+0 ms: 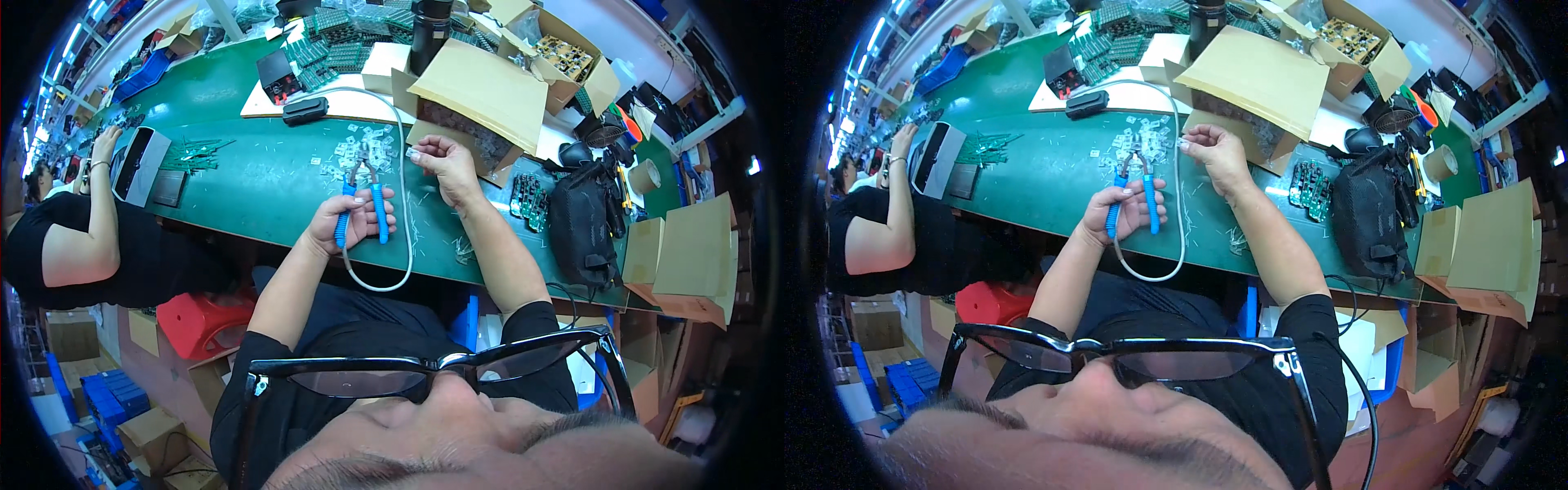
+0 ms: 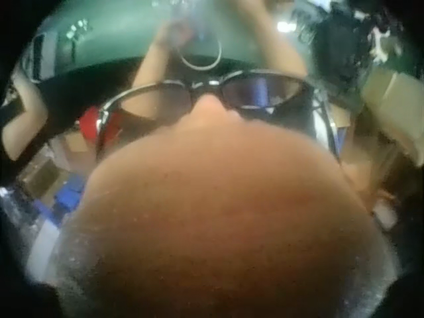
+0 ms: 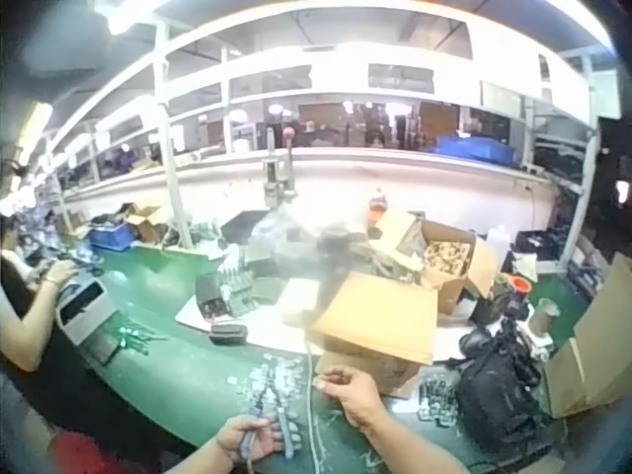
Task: The person retrieves small components from a cardboard box by hand and trims them one by one using pliers.
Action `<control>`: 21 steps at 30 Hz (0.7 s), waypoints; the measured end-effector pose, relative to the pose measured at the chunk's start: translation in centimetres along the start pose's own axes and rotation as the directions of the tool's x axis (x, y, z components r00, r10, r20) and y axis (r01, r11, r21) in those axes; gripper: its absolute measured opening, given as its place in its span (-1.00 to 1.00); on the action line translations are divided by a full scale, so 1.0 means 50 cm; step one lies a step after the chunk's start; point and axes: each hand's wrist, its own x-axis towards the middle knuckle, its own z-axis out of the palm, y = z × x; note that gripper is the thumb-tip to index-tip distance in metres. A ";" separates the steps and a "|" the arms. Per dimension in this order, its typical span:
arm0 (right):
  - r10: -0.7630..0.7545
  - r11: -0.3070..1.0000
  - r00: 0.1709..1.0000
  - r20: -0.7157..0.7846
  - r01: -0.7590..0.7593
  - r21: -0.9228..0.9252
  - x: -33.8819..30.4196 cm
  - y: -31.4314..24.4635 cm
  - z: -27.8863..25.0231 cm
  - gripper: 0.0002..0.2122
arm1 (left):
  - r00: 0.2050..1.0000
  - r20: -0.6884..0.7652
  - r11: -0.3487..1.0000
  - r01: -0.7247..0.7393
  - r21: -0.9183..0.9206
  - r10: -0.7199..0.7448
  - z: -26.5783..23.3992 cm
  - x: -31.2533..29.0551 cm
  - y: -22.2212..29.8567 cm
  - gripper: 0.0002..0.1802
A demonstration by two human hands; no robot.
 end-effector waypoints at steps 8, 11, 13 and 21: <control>-0.204 0.978 0.951 0.234 0.208 0.010 0.015 0.037 0.022 -0.56 | 0.999 -0.020 0.998 0.049 0.037 -0.049 0.003 0.004 0.006 -0.29; -0.251 0.907 0.961 0.113 0.275 -0.320 0.014 0.019 -0.003 -0.58 | 0.998 -0.018 0.996 0.060 0.073 -0.059 0.004 0.003 0.004 -0.26; -0.521 0.347 0.843 0.135 0.354 -0.869 0.016 -0.010 -0.037 -0.59 | 0.998 -0.024 0.994 0.063 0.089 -0.061 0.002 0.002 0.005 -0.24; -0.442 0.074 0.892 -0.096 -0.070 -0.995 0.040 -0.021 -0.076 -0.56 | 0.997 -0.036 0.993 0.075 0.094 -0.072 0.007 0.005 0.007 -0.23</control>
